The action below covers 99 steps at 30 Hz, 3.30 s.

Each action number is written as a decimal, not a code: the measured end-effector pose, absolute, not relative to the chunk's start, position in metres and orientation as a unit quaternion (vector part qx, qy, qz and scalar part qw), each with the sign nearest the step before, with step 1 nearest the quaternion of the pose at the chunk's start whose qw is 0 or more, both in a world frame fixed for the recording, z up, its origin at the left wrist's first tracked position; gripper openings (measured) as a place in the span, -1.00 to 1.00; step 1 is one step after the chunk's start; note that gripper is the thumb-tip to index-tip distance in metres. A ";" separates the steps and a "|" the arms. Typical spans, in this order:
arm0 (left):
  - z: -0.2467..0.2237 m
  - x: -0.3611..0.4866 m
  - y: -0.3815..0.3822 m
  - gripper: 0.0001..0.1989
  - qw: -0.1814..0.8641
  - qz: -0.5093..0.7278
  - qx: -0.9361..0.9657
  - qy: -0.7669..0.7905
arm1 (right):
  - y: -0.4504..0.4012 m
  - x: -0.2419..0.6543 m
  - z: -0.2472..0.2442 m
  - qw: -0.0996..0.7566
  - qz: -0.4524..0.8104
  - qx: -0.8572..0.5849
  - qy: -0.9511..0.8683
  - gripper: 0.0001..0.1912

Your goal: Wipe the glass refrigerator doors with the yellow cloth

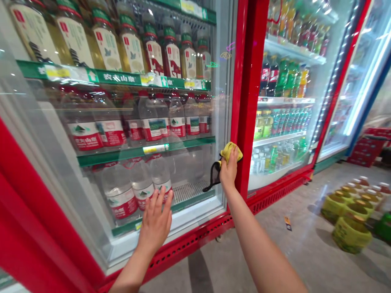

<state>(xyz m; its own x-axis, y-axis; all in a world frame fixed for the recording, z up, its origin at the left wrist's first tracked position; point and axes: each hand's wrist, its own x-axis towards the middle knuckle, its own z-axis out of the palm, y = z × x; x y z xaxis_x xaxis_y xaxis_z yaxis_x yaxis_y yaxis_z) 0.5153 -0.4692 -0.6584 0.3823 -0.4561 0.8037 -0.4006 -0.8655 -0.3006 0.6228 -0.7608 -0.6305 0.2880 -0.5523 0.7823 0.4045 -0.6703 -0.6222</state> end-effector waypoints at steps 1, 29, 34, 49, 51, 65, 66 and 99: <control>-0.658 0.515 -0.469 -0.15 0.029 -0.488 -0.833 0.259 | -0.759 0.620 -0.643 0.406 -0.595 -0.691 0.056 -0.35; -0.638 0.513 -0.463 -0.12 0.038 -0.496 -0.829 0.254 | -0.708 0.590 -0.590 0.299 -0.554 -0.773 -0.078 -0.27; -0.628 0.506 -0.452 -0.14 0.048 -0.512 -0.824 0.239 | -0.717 0.583 -0.640 0.286 -0.572 -0.763 -0.096 -0.33; -0.596 0.487 -0.413 -0.16 0.051 -0.529 -0.828 0.180 | -0.662 0.566 -0.641 0.201 -0.561 -0.783 -0.178 -0.34; -0.594 0.485 -0.411 -0.17 0.055 -0.531 -0.829 0.167 | -0.662 0.570 -0.625 0.287 -0.567 -0.767 -0.083 -0.33; -0.593 0.480 -0.404 -0.24 0.042 -0.520 -0.845 0.121 | -0.629 0.551 -0.639 0.144 -0.568 -0.766 -0.265 -0.36; -0.594 0.479 -0.399 -0.24 0.045 -0.521 -0.844 0.120 | -0.631 0.552 -0.635 0.170 -0.566 -0.773 -0.230 -0.33; -0.594 0.435 -0.301 -0.17 0.096 -0.560 -0.820 0.075 | -0.531 0.528 -0.604 0.079 -0.601 -0.720 -0.337 -0.51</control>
